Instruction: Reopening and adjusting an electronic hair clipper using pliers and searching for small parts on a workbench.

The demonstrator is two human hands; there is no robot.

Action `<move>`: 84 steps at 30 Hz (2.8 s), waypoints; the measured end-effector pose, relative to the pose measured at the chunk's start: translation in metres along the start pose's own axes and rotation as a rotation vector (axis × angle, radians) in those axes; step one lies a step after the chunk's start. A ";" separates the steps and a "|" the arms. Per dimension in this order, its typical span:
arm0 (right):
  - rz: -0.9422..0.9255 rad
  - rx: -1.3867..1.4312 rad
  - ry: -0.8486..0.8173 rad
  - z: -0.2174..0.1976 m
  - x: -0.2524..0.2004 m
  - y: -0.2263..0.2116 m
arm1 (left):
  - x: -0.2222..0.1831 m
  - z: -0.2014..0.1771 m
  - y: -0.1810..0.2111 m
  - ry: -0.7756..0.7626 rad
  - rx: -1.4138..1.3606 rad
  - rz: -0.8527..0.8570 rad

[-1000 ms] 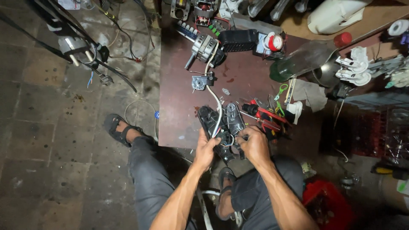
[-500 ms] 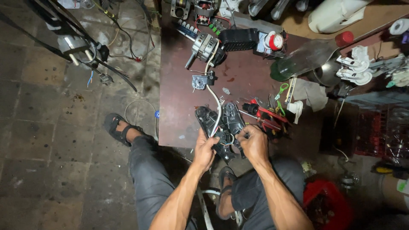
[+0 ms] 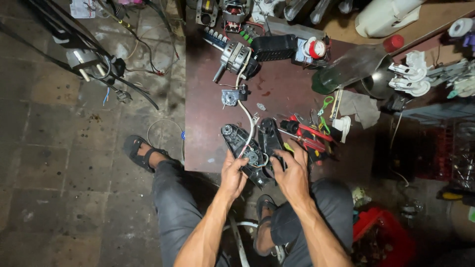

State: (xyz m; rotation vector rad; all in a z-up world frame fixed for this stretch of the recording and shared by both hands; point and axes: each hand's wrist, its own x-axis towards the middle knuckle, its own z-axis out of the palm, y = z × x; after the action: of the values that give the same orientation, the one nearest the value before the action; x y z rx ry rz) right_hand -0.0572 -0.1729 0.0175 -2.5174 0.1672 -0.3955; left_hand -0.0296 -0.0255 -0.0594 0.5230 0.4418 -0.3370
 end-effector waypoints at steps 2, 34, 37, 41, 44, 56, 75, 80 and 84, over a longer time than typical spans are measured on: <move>-0.062 0.003 0.026 0.000 -0.001 -0.004 | -0.004 0.007 0.004 -0.009 0.014 0.003; -0.092 -0.184 -0.120 0.007 -0.008 -0.026 | 0.005 -0.003 -0.012 0.029 0.073 0.089; -0.069 -0.117 -0.152 0.001 -0.010 -0.030 | 0.005 -0.002 -0.010 0.048 0.079 0.081; -0.100 0.023 0.044 -0.025 -0.012 -0.027 | 0.006 -0.004 -0.007 0.065 0.108 0.098; 0.091 0.145 0.053 -0.054 -0.033 -0.015 | 0.004 -0.012 -0.003 0.066 0.123 0.089; 0.089 0.069 0.297 -0.116 -0.137 0.025 | 0.002 -0.033 -0.005 0.142 0.167 0.108; 1.295 0.938 0.672 -0.129 -0.298 0.161 | 0.059 -0.090 -0.021 0.270 0.511 0.037; 1.659 0.999 1.026 -0.105 -0.434 0.257 | -0.002 -0.018 -0.026 0.314 0.510 -0.014; 1.719 0.995 0.876 -0.093 -0.477 0.317 | -0.004 -0.006 -0.026 0.343 0.429 0.010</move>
State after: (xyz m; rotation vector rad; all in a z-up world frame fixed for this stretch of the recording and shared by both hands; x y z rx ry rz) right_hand -0.5490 -0.3862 -0.2041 -0.5236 1.7011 -0.5297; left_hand -0.0456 -0.0422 -0.0726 1.0090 0.7038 -0.3344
